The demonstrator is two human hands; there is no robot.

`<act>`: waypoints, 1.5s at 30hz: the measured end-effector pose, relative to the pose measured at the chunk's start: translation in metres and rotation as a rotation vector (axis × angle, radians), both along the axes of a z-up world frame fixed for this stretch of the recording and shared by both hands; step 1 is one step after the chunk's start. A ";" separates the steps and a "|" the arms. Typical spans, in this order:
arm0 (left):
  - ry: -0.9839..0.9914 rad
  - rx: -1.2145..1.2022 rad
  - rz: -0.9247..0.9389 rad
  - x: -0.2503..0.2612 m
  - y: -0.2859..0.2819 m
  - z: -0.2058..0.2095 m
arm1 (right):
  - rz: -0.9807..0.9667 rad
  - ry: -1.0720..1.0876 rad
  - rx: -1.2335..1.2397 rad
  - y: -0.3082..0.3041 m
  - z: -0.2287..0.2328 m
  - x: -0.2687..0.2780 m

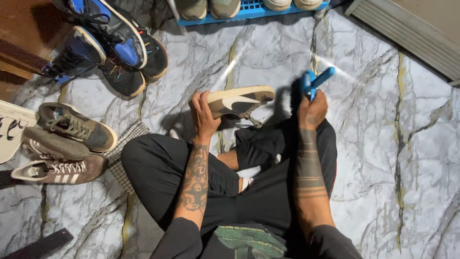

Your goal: The person sits on the floor and uses a blue brush to scrub a single sneaker. They hold the shoe with one hand and vigorously brush the upper, sides, and sole with the other, rotating the shoe to access different areas.

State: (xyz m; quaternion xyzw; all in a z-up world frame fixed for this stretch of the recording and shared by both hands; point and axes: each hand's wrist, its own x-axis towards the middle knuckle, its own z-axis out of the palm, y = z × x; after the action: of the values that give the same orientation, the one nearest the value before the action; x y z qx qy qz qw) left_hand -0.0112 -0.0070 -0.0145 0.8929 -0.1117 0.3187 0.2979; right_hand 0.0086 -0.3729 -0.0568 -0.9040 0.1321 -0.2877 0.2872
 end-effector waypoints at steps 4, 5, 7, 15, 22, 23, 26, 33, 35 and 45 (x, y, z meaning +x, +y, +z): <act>0.007 0.009 -0.035 0.005 -0.008 -0.005 | -0.020 0.010 0.035 0.073 0.009 -0.010; 0.010 0.020 -0.029 0.003 -0.008 -0.005 | 0.117 0.017 -0.103 0.101 0.016 -0.018; 0.008 0.036 -0.028 0.004 -0.008 -0.010 | 0.248 0.018 -0.236 0.140 0.010 -0.031; 0.018 -0.026 0.147 0.006 0.001 -0.022 | 0.394 -0.211 0.486 0.107 -0.014 0.016; 0.008 -0.158 0.144 0.009 -0.006 -0.031 | -0.098 0.052 0.388 0.073 -0.020 0.005; -0.015 -0.123 0.148 0.007 -0.008 -0.026 | 0.172 -0.005 0.242 0.092 -0.010 -0.003; -0.136 -0.023 0.193 0.013 -0.005 -0.031 | 0.649 -0.238 0.146 0.151 0.004 -0.022; -0.002 -0.079 0.148 0.001 -0.009 -0.012 | 0.321 0.067 1.086 0.103 -0.067 0.029; 0.009 -0.085 0.160 0.008 -0.003 -0.034 | 0.146 -0.066 0.817 0.039 -0.090 0.036; 0.164 -0.072 0.084 0.008 -0.004 -0.055 | 0.831 -0.377 0.312 0.181 0.020 -0.029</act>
State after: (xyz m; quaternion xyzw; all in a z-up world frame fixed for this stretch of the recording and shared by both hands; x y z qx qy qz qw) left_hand -0.0037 -0.0109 -0.0697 0.9086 -0.0380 0.2604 0.3243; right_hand -0.0201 -0.1917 -0.0365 -0.7586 -0.2530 -0.2841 0.5289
